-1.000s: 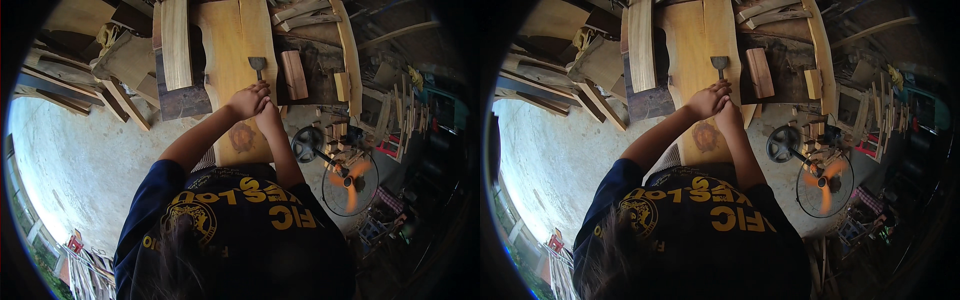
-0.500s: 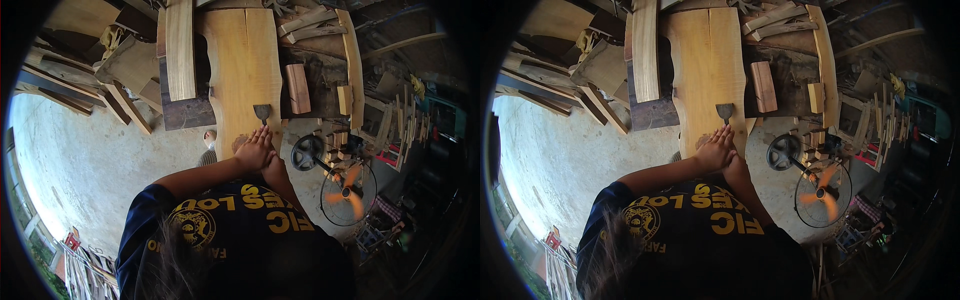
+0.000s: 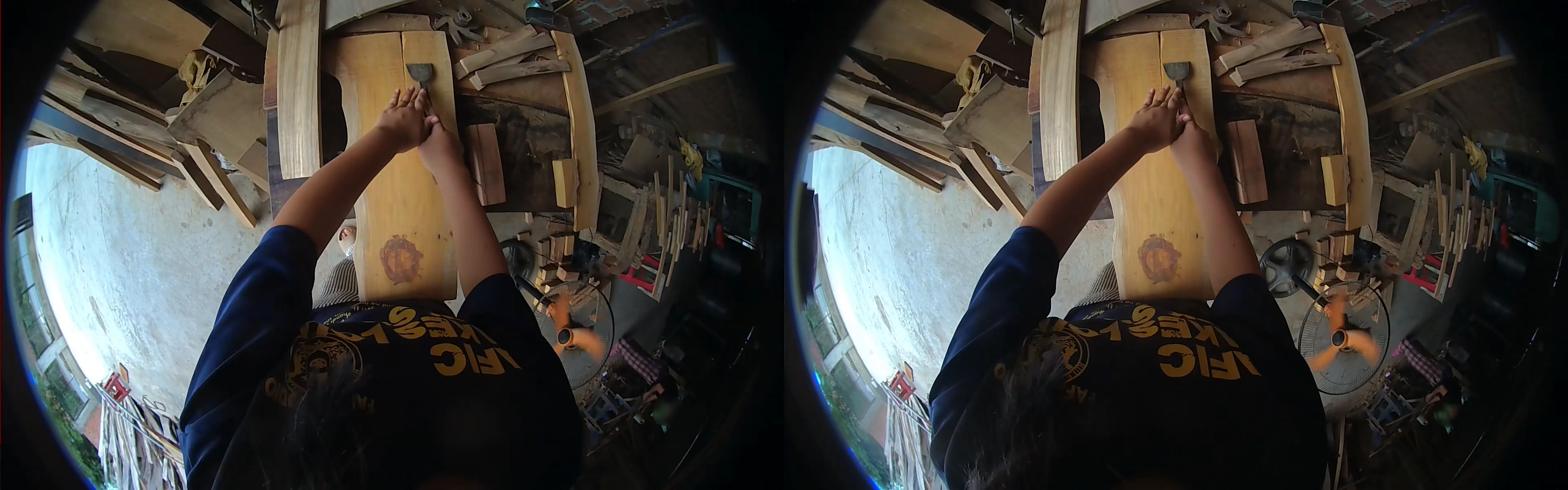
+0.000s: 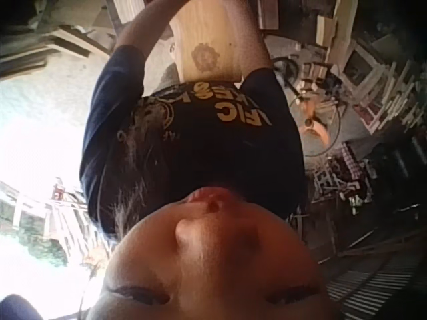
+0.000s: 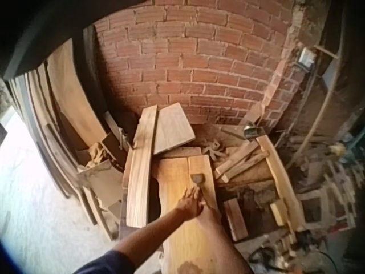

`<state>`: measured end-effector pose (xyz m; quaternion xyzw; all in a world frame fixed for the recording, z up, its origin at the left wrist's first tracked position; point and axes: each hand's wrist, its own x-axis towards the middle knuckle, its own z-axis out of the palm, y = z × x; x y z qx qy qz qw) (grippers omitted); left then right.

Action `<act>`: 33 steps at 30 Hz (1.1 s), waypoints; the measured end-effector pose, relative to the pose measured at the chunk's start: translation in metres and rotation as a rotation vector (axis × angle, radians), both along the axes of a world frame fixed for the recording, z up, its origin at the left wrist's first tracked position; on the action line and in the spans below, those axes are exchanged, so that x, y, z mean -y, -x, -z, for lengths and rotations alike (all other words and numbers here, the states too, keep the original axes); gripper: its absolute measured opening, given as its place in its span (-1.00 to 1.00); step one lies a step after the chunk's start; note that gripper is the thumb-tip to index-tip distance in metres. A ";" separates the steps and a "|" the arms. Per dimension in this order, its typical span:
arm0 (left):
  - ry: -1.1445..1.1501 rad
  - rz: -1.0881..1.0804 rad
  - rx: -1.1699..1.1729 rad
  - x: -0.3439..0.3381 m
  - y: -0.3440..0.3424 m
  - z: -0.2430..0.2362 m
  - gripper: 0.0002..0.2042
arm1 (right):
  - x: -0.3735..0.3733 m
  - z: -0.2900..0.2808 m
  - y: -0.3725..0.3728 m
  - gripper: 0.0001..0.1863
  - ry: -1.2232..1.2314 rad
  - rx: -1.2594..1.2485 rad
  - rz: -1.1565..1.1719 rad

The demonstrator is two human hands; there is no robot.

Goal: The person smooths or carves wooden planks using a hand chisel.

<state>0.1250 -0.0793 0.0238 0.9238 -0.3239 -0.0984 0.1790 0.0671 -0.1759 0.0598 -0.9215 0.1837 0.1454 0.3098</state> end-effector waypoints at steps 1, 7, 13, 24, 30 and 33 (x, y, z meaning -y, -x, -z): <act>0.000 0.004 0.003 0.000 0.005 -0.001 -0.40 | 0.000 0.001 0.008 -0.52 0.011 0.031 -0.006; 0.057 0.148 -0.042 -0.022 0.101 -0.015 -0.31 | -0.008 -0.025 0.112 -0.42 -0.159 -0.185 0.026; 0.141 0.266 -0.226 -0.032 0.208 -0.033 -0.21 | -0.009 -0.041 0.233 -0.37 -0.290 -0.142 0.080; 0.098 -0.198 -0.304 -0.035 0.126 -0.008 -0.28 | 0.007 -0.038 0.027 -0.45 -0.182 -0.225 0.091; -0.097 -0.116 -0.084 -0.040 0.142 0.005 -0.20 | 0.014 -0.050 -0.071 -0.47 -0.254 -0.234 0.107; -0.073 -0.098 0.034 -0.049 0.155 0.008 -0.17 | 0.015 -0.047 -0.056 -0.47 -0.249 -0.175 0.102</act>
